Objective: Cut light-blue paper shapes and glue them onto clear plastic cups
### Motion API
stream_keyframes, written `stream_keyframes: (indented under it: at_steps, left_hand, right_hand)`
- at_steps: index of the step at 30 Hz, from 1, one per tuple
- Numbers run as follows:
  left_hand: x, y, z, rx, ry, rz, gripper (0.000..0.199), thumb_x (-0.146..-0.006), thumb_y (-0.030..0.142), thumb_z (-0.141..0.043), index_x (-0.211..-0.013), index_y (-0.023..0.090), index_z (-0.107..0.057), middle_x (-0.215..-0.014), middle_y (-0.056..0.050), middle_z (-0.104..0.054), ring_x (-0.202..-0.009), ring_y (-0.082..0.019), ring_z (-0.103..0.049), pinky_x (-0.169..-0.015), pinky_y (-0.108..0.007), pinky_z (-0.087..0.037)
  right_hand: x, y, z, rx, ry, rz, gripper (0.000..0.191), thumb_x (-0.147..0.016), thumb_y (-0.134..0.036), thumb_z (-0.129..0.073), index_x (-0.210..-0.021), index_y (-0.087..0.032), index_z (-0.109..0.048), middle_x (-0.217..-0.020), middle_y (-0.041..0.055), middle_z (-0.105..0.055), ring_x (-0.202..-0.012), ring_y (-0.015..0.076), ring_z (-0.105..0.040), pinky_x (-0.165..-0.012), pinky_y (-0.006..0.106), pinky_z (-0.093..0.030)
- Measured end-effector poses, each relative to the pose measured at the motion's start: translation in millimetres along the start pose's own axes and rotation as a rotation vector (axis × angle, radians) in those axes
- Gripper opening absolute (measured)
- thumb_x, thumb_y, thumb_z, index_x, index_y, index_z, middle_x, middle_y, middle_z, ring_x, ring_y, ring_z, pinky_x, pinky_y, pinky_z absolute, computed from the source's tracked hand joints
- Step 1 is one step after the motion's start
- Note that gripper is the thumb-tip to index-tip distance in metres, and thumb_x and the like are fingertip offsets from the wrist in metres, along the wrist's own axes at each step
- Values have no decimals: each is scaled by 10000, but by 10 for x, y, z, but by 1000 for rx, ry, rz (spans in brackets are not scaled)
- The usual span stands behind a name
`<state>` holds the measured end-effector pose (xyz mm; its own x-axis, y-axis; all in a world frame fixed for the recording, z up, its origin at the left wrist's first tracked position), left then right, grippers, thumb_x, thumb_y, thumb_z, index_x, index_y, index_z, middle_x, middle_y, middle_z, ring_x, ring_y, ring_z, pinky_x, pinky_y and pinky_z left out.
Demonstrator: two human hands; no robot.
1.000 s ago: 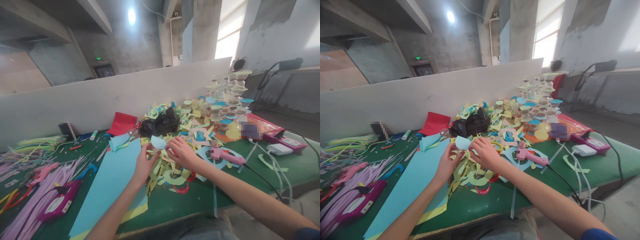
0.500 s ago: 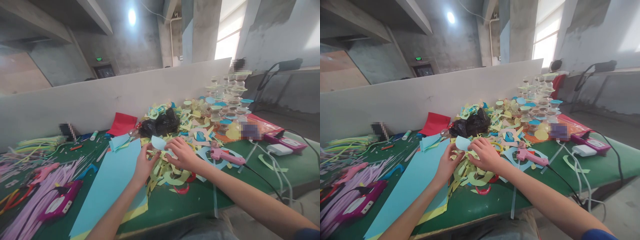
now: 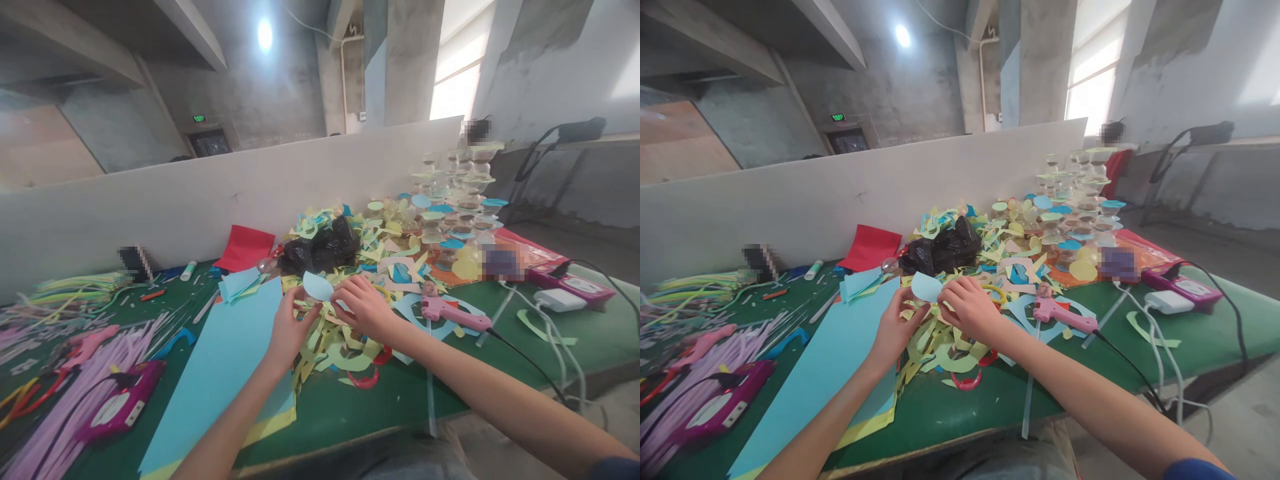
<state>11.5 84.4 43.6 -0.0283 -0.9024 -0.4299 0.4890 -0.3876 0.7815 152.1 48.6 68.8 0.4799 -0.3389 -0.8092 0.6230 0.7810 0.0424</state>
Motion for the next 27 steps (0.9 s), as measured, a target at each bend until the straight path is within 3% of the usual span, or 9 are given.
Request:
stream_keyframes:
  at_steps: [21,27]
  left_hand:
    - [-6,-44,-18,-18,-26,-23,362,-823,452,-617,-1095,227,-535,-1101,-60,-607,-1032,-218,-565,-856,-336,-434]
    - [-1,-17,-20,-56,-19,-72,331,-831,440,-613,-1080,233,-540,-1079,-50,-605,-1016,-210,-564,-847,-329,-434]
  right_hand:
    - [-1,-2,-33,-39,-59,-20,95,-943,-236,-484,-907,-208,-568,-900,75,-633,-857,217,-514,-781,354,-433]
    - [-10,67,22,-165,-48,-113,266,-971,-275,-418,-1206,-204,-522,-1149,121,-623,-1069,247,-551,-905,421,-466]
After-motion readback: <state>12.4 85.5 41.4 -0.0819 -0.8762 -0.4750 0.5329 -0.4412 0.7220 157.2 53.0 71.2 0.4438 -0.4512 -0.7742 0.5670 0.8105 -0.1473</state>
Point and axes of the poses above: each hand's wrist, its own x-axis away from the middle knuckle, its own z-axis out of the back of the hand, y = z × x, the point moved 10 cm from there along -x, towards the middle knuckle
